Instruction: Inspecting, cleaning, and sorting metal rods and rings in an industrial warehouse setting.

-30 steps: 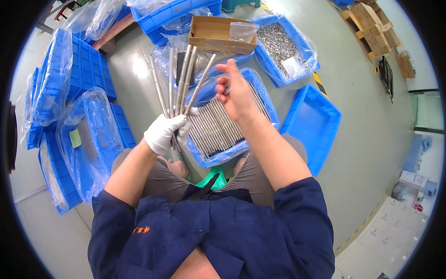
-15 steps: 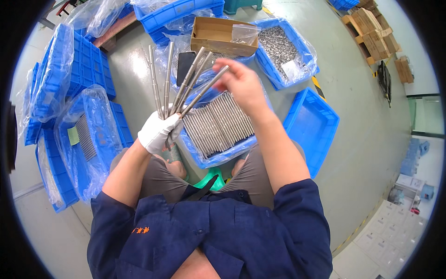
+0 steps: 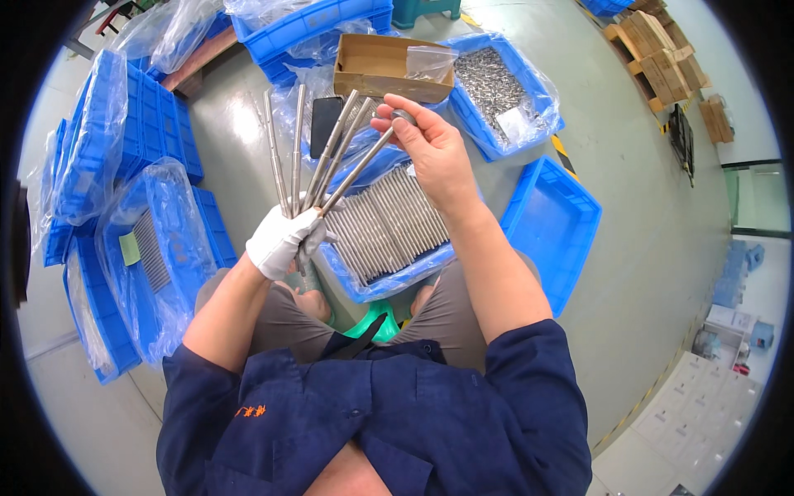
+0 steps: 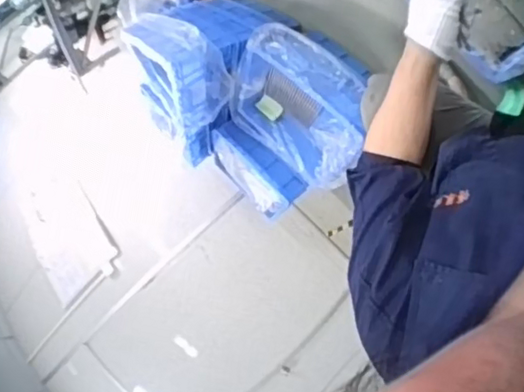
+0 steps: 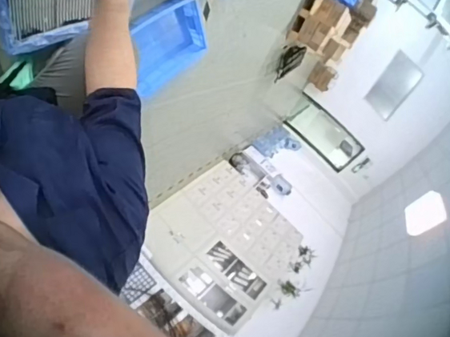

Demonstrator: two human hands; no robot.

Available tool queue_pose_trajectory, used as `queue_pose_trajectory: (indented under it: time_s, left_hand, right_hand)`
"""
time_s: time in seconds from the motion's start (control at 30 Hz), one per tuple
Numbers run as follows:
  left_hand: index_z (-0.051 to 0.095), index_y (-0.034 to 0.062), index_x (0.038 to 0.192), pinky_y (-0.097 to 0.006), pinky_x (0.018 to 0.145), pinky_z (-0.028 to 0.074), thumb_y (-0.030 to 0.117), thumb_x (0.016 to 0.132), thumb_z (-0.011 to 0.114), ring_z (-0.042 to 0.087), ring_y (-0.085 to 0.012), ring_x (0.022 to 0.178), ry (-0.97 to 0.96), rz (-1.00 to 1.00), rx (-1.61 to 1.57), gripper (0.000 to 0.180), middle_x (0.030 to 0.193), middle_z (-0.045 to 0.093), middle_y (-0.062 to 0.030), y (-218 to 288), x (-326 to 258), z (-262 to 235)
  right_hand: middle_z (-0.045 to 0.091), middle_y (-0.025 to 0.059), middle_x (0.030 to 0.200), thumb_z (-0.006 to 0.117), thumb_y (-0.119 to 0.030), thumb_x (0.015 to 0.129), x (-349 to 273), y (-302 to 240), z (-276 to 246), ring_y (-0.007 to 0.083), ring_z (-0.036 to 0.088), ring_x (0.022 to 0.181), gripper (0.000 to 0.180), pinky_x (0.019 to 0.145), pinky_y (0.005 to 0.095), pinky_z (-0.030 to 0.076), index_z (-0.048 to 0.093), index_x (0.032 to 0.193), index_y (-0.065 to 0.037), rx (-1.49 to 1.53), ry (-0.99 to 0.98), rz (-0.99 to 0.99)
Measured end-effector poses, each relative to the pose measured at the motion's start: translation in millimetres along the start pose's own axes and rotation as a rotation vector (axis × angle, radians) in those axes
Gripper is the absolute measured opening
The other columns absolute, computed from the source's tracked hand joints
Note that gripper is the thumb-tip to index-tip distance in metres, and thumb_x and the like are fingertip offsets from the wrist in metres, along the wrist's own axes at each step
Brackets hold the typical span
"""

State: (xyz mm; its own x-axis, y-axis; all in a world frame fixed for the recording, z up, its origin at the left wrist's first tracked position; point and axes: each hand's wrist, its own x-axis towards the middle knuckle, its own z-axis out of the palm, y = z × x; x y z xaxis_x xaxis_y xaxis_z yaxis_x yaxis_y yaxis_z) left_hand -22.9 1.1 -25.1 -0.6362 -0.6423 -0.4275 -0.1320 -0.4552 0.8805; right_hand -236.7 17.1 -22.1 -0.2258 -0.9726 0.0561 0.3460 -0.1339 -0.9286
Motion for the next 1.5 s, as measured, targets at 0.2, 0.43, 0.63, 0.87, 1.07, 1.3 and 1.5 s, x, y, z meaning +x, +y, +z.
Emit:
queue_pose_trajectory:
  time_s: [0.2, 0.43, 0.63, 0.87, 1.07, 1.3, 1.5]
  left_hand:
    - [0.055, 0.0009, 0.098, -0.02, 0.053, 0.04, 0.022, 0.083, 0.046, 0.039, -0.0062, 0.046, -0.022, -0.133, 0.02, 0.027, 0.052, 0.042, 0.0026, 10, -4, 1]
    - [0.053, -0.0007, 0.098, -0.023, 0.058, 0.043, 0.022, 0.083, 0.047, 0.037, -0.0063, 0.042, -0.019, -0.025, -0.07, 0.028, 0.049, 0.039, 0.0023, -6, -1, 5]
    - [0.054, -0.0007, 0.098, -0.025, 0.062, 0.045, 0.022, 0.084, 0.047, 0.039, -0.0066, 0.044, 0.012, -0.045, -0.105, 0.027, 0.051, 0.041, 0.0024, -9, -4, 6]
    - [0.053, -0.0007, 0.097, -0.027, 0.063, 0.047, 0.023, 0.084, 0.046, 0.038, -0.0067, 0.041, 0.022, 0.005, -0.143, 0.027, 0.049, 0.04, 0.002, -4, 3, 1]
    - [0.051, -0.0012, 0.1, -0.025, 0.061, 0.044, 0.024, 0.084, 0.046, 0.036, -0.0064, 0.041, -0.056, -0.008, -0.088, 0.031, 0.047, 0.037, 0.0029, -3, 6, -4]
    - [0.053, 0.003, 0.089, -0.022, 0.044, 0.037, 0.022, 0.083, 0.048, 0.044, -0.0084, 0.045, 0.051, -0.087, 0.144, 0.021, 0.054, 0.048, -0.0012, -1, -2, -5]
    - [0.05, 0.002, 0.094, -0.022, 0.044, 0.036, 0.02, 0.082, 0.05, 0.044, -0.0089, 0.046, 0.228, 0.034, 0.268, 0.021, 0.054, 0.051, -0.0029, -16, 8, -3]
  right_hand:
    - [0.054, 0.0136, 0.105, 0.044, -0.008, 0.086, 0, -2, -1, 0.0202, 0.055, 0.095, 0.03, 0.083, 0.0286, 0.044, 0.045, 0.114, 0.002, 0.044, -0.003, 0.042]
    - [0.054, 0.0116, 0.105, 0.044, -0.005, 0.085, -4, 3, 1, 0.019, 0.054, 0.096, 0.029, 0.085, 0.0272, 0.043, 0.046, 0.113, 0.002, -0.271, -0.001, -0.102]
    - [0.055, 0.0104, 0.104, 0.046, -0.005, 0.085, -5, 4, 7, 0.0151, 0.053, 0.097, 0.027, 0.084, 0.0253, 0.042, 0.049, 0.111, 0.001, -0.2, 0.017, -0.087]
    - [0.056, 0.0086, 0.102, 0.048, -0.007, 0.084, -37, 28, 43, 0.0135, 0.055, 0.091, 0.031, 0.078, 0.0235, 0.042, 0.047, 0.114, 0.001, -0.495, -0.038, -0.103]
    - [0.057, 0.0088, 0.098, 0.046, -0.008, 0.085, -14, 3, 12, 0.0141, 0.055, 0.086, 0.031, 0.08, 0.0286, 0.044, 0.047, 0.116, -0.005, -0.2, -0.087, 0.038]
    - [0.053, 0.0102, 0.104, 0.047, -0.005, 0.083, 7, -30, -32, 0.0198, 0.052, 0.1, 0.037, 0.085, 0.0304, 0.043, 0.041, 0.119, -0.001, 0.1, -0.088, 0.12]
    - [0.056, 0.0069, 0.098, 0.055, -0.006, 0.079, 3, -26, -28, 0.0102, 0.053, 0.078, 0.031, 0.065, 0.0186, 0.042, 0.049, 0.109, -0.002, -0.117, -0.029, 0.164]
